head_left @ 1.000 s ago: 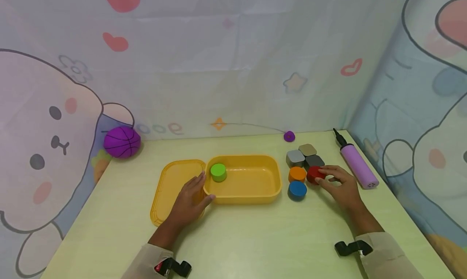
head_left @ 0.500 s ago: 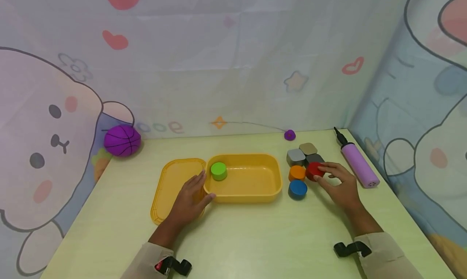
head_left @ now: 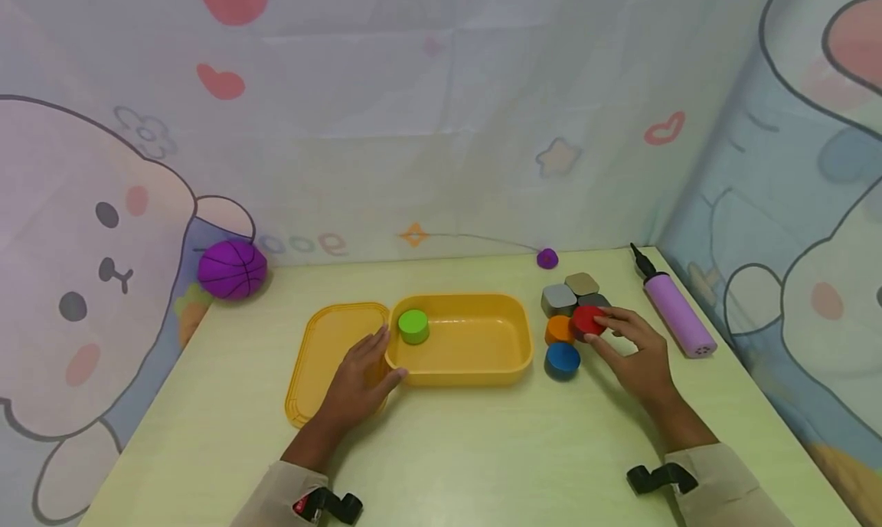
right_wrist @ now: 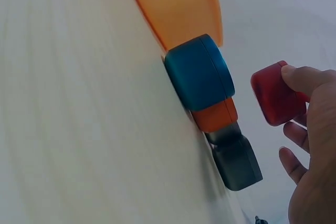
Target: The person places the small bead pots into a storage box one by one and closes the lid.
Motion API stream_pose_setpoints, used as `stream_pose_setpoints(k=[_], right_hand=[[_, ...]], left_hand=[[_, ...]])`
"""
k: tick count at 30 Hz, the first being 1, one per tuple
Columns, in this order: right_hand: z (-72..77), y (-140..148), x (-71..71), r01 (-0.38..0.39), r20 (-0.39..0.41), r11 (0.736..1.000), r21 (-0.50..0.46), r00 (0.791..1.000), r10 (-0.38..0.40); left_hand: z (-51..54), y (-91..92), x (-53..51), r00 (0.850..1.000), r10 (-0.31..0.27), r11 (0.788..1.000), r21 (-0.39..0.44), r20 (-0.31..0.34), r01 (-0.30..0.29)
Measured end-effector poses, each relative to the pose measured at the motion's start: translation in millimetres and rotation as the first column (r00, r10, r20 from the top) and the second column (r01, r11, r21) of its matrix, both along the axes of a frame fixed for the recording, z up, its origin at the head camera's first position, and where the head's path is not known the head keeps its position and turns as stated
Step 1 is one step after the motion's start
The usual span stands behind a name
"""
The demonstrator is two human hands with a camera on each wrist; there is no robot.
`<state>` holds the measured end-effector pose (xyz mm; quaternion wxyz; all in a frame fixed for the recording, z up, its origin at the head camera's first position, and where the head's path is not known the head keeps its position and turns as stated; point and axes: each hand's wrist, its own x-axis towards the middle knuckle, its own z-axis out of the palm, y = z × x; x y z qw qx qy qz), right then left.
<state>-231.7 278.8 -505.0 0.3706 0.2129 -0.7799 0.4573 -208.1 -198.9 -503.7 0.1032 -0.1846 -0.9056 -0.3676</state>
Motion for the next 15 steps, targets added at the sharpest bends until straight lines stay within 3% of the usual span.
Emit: stream_pose_setpoints(k=[7,15], right_hand=[[5.0,-16,5.5,-0.002,-0.069,1.000,-0.020,0.998,0.001],[11.3,-40,3.9,-0.072,-0.020,0.996,-0.045,0.997,0.071]], left_hand=[[-1.5,1.2,0.5,1.000,-0.010,1.000,0.019,-0.011,0.011],[-4.1,0.0,-0.6,1.000,0.005,1.000,-0.009,-0.007,-0.005]])
